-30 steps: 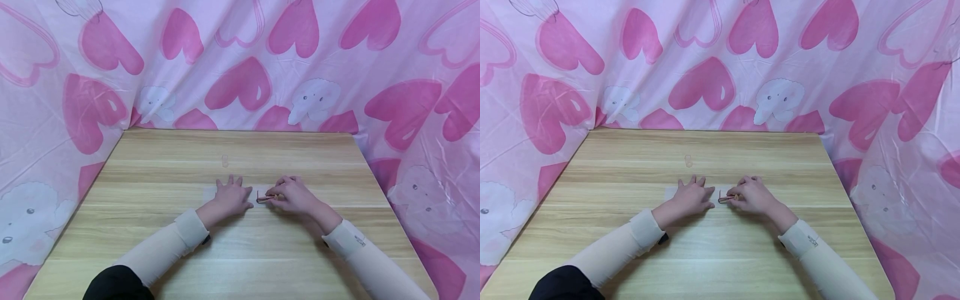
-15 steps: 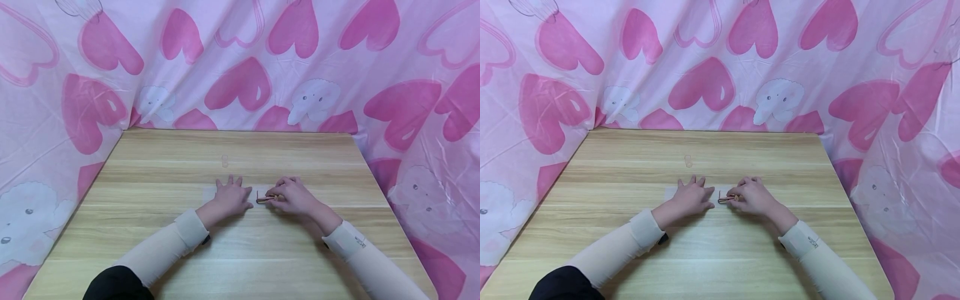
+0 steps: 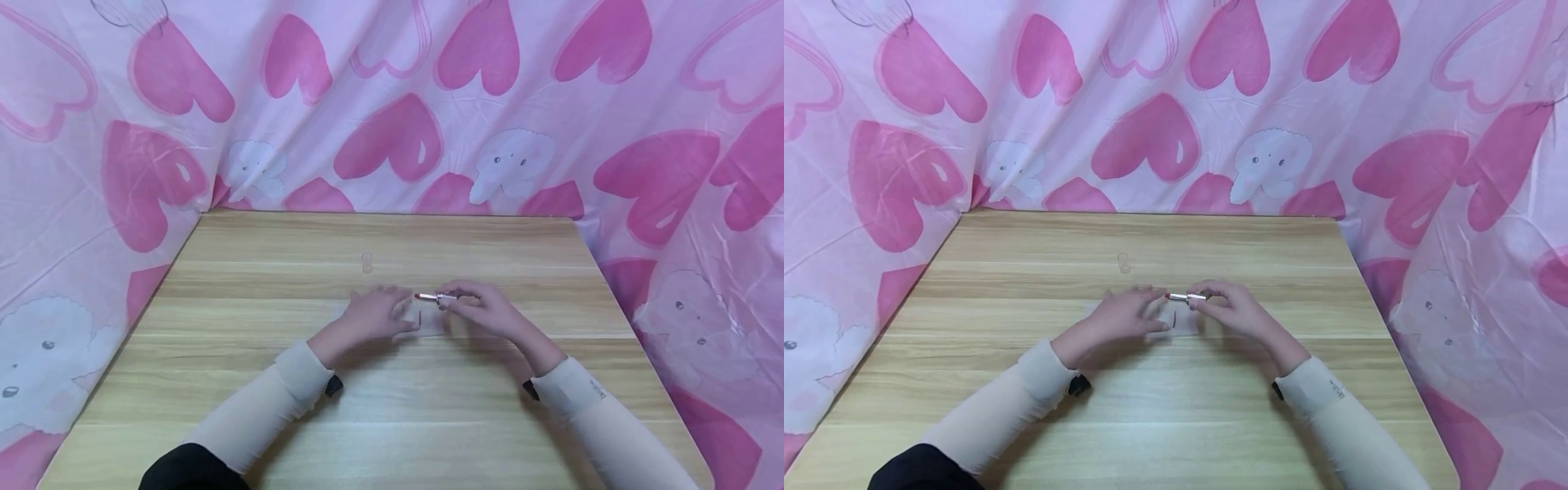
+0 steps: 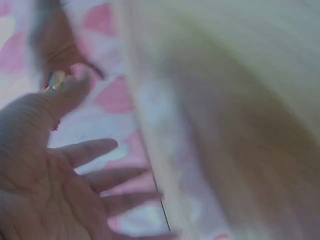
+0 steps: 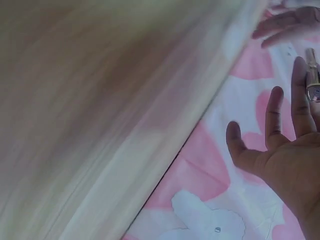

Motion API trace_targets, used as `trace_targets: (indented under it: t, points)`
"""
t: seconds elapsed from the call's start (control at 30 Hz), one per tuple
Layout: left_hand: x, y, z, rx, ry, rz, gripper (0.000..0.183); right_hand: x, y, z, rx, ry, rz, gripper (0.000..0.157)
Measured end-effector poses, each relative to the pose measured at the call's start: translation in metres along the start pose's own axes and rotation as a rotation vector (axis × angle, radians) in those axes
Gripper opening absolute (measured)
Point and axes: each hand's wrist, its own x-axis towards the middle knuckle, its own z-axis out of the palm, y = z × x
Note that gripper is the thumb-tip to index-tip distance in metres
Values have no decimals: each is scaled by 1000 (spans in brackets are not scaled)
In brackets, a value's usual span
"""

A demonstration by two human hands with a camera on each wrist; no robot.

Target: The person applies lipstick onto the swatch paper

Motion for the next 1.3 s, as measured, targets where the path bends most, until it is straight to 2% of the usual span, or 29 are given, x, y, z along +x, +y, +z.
trace_targets:
  t: [0.17, 0.3, 0.37, 0.47, 0.57, 0.73, 0.9, 0.97, 1.1, 1.17, 1.3]
  points:
    - [1, 5, -25, -607, 27, 58, 69, 10, -17, 1, 338, 29, -17, 28]
    - [1, 10, -28, -968, 111, 130, 53, 16, -32, 6, 503, 40, -49, 29]
    - [1, 13, -27, -1092, 151, 193, 47, 18, -38, 10, 574, 24, -58, 28]
    - [1, 16, -27, -1191, 199, 297, 39, 20, -45, 16, 653, -21, -62, 27]
    - [0, 19, -28, -1217, 209, 371, 31, 22, -48, 20, 712, -87, -66, 26]
    - [-3, 21, -33, -1207, 179, 454, 20, 23, -49, 21, 801, -247, -117, 27]
    - [-5, 22, -40, -1164, 74, 515, 33, 25, -49, 18, 909, -460, -177, 32]
    - [-6, 23, -43, -1146, 33, 526, 42, 25, -50, 18, 934, -520, -189, 32]
    - [-7, 26, -45, -1141, -7, 541, 48, 25, -53, 18, 942, -556, -198, 30]
    - [-8, 27, -46, -1152, -3, 538, 44, 25, -55, 18, 922, -549, -198, 28]
    - [-9, 28, -47, -1163, 47, 513, 29, 25, -59, 17, 841, -497, -192, 27]
